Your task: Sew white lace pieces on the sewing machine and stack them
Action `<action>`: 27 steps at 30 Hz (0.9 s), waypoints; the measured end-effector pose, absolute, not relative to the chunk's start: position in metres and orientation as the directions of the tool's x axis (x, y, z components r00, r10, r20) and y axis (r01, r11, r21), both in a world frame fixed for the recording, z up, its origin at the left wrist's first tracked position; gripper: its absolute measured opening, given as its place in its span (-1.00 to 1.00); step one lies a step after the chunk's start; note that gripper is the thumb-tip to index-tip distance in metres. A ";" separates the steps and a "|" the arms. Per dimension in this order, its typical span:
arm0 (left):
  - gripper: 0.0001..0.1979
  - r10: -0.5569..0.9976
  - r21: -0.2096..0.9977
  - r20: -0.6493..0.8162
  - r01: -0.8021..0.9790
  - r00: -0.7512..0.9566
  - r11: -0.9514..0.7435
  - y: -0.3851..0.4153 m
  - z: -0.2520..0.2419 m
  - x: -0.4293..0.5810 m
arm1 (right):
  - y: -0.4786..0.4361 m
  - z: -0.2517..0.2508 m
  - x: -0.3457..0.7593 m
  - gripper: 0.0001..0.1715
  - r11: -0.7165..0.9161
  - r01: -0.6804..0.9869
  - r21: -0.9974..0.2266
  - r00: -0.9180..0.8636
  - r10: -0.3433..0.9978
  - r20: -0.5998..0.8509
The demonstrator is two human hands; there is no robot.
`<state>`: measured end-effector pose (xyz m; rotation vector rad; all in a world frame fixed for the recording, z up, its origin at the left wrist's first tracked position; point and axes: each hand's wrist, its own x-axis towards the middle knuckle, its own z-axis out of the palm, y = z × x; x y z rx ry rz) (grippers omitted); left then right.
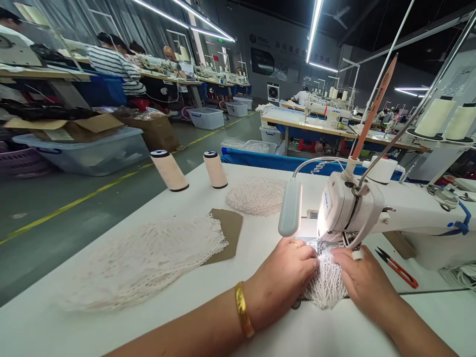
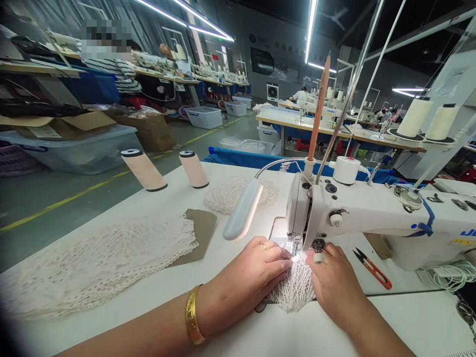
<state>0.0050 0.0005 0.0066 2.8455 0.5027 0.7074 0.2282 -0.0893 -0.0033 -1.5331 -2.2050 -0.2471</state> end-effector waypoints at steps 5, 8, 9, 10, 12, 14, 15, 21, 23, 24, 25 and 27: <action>-0.75 0.264 0.245 0.506 0.157 0.821 -0.957 -0.008 0.006 0.000 | -0.095 -0.003 0.228 -0.56 0.455 0.877 -0.155 -0.335 0.809 0.482; -0.78 0.228 0.255 0.512 0.107 0.828 -0.961 -0.018 0.007 -0.004 | -0.101 0.002 0.225 -0.61 0.585 0.774 -0.244 -0.451 0.779 0.436; -0.79 0.227 0.261 0.510 0.103 0.830 -0.960 -0.021 0.007 -0.005 | -0.102 0.004 0.224 -0.64 0.614 0.742 -0.271 -0.489 0.771 0.407; -0.79 0.229 0.265 0.509 0.102 0.830 -0.959 -0.023 0.007 -0.006 | -0.104 0.006 0.223 -0.68 0.634 0.716 -0.291 -0.520 0.764 0.384; -0.78 0.233 0.267 0.508 0.106 0.829 -0.958 -0.024 0.008 -0.006 | -0.105 0.008 0.222 -0.72 0.648 0.697 -0.307 -0.544 0.757 0.361; -0.78 0.232 0.257 0.505 0.112 0.831 -0.960 -0.024 0.008 -0.006 | -0.105 0.008 0.222 -0.71 0.640 0.708 -0.297 -0.534 0.761 0.367; -0.78 0.233 0.249 0.503 0.119 0.832 -0.961 -0.023 0.007 -0.005 | -0.104 0.007 0.222 -0.69 0.637 0.715 -0.288 -0.528 0.762 0.376; -0.74 0.257 0.229 0.485 0.163 0.836 -0.960 -0.017 0.004 -0.003 | -0.101 -0.001 0.224 -0.63 0.608 0.761 -0.224 -0.477 0.760 0.441; -0.73 0.265 0.231 0.480 0.171 0.836 -0.958 -0.014 0.003 -0.001 | -0.099 -0.004 0.224 -0.62 0.591 0.779 -0.211 -0.460 0.766 0.449; -0.73 0.274 0.231 0.478 0.181 0.835 -0.956 -0.013 0.003 -0.001 | -0.098 -0.006 0.224 -0.60 0.581 0.787 -0.206 -0.452 0.772 0.447; -0.73 0.281 0.229 0.477 0.191 0.833 -0.955 -0.012 0.003 0.000 | -0.097 -0.007 0.224 -0.59 0.572 0.795 -0.200 -0.447 0.776 0.445; -0.73 0.290 0.223 0.477 0.205 0.830 -0.953 -0.009 0.002 0.001 | -0.094 -0.010 0.225 -0.55 0.558 0.809 -0.187 -0.436 0.782 0.446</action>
